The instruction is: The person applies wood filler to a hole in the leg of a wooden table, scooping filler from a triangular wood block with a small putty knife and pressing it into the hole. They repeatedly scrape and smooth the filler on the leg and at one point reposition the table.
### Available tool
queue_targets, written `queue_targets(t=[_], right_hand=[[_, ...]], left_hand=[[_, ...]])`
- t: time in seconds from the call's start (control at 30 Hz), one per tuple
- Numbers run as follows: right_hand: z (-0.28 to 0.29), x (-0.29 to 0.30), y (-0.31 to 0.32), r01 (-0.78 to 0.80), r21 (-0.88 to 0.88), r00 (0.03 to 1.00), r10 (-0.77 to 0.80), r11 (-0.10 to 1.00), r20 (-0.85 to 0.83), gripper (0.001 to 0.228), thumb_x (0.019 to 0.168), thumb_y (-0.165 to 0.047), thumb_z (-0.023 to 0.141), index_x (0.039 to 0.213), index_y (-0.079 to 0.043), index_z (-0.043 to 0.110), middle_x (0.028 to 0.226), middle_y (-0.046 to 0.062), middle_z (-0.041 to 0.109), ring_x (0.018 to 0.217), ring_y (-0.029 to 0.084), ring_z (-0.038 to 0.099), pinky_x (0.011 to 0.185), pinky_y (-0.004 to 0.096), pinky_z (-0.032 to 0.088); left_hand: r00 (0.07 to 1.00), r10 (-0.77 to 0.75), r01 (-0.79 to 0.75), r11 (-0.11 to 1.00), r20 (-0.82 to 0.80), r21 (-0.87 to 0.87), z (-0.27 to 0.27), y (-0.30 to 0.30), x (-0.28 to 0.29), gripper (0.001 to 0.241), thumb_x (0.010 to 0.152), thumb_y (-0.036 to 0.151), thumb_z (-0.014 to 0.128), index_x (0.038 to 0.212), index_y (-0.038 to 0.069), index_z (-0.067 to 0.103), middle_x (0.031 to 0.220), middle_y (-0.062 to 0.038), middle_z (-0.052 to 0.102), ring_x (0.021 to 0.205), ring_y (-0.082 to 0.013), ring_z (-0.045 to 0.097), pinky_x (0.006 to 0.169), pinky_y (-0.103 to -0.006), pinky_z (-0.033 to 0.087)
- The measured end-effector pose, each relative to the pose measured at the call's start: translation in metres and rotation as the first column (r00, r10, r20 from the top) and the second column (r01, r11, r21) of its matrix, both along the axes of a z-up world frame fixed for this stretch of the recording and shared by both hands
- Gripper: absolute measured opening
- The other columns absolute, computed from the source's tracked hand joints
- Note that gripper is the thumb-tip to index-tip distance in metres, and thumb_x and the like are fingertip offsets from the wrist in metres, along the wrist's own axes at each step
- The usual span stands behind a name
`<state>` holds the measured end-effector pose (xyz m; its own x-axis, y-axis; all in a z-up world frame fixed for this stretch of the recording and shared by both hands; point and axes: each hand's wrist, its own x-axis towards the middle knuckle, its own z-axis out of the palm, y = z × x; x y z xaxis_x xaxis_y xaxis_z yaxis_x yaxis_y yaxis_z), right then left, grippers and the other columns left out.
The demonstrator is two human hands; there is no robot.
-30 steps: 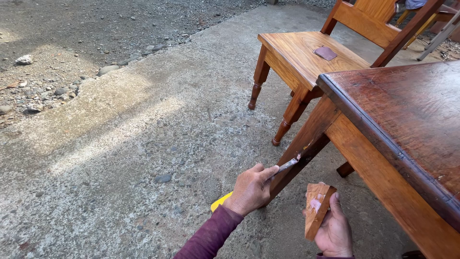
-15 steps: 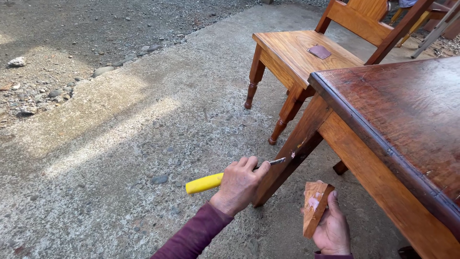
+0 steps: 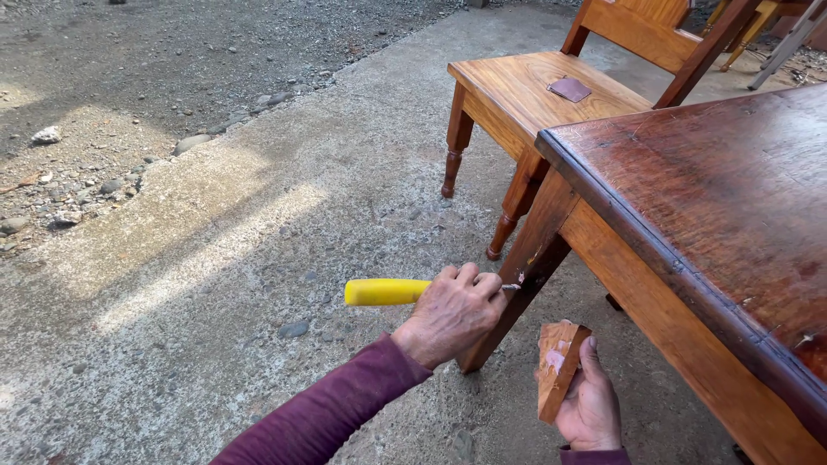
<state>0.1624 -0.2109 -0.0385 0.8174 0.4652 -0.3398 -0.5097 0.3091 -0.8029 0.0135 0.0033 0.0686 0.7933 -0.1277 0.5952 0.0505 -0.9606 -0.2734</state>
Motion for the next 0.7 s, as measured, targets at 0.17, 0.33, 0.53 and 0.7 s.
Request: queue_targets(t=[0.17,0.33,0.53,0.7], right_hand=[[0.005,0.000,-0.001,-0.005,0.000,1.000,0.005,1.000,0.009,0.067,0.096,-0.057,0.053,0.147,-0.015,0.050,0.135,0.008,0.062,0.122,0.024,0.058,0.097,0.053,0.047],[0.012,-0.003,0.000,0.016,-0.028,1.000,-0.016,0.999,0.004,0.068,0.095,-0.056,0.051,0.148,-0.014,0.048,0.137,0.010,0.059,0.127,0.025,0.057,0.103,0.057,0.045],[0.004,0.003,-0.001,0.010,-0.017,1.000,-0.010,1.000,-0.017,0.068,0.095,-0.056,0.052,0.148,-0.014,0.048,0.136,0.010,0.059,0.126,0.026,0.057,0.103,0.056,0.046],[-0.001,0.005,-0.003,0.002,0.019,1.000,-0.002,1.000,-0.003,0.070,0.096,-0.057,0.053,0.148,-0.011,0.049,0.134,0.013,0.060,0.123,0.027,0.058,0.098,0.053,0.048]], left_hand=[[0.997,-0.048,0.046,0.999,-0.067,-0.029,0.020,0.004,0.004,0.007,0.086,0.020,0.067,0.086,0.015,0.070,0.090,-0.001,0.060,0.088,-0.0214,0.062,0.068,-0.0366,0.052],[0.992,-0.082,0.080,0.997,-0.093,-0.021,0.037,0.004,0.007,0.007,0.083,0.020,0.067,0.083,0.015,0.071,0.091,-0.002,0.062,0.091,-0.0226,0.064,0.070,-0.0378,0.053],[0.991,-0.110,0.112,0.993,-0.081,0.021,0.042,0.003,0.013,0.007,0.085,0.018,0.066,0.086,0.014,0.072,0.091,-0.001,0.064,0.094,-0.0214,0.065,0.073,-0.0364,0.054],[0.992,-0.081,0.090,0.992,-0.099,0.086,0.048,0.003,0.021,0.007,0.084,0.020,0.067,0.086,0.016,0.073,0.085,0.001,0.064,0.093,-0.0199,0.065,0.071,-0.0359,0.051]])
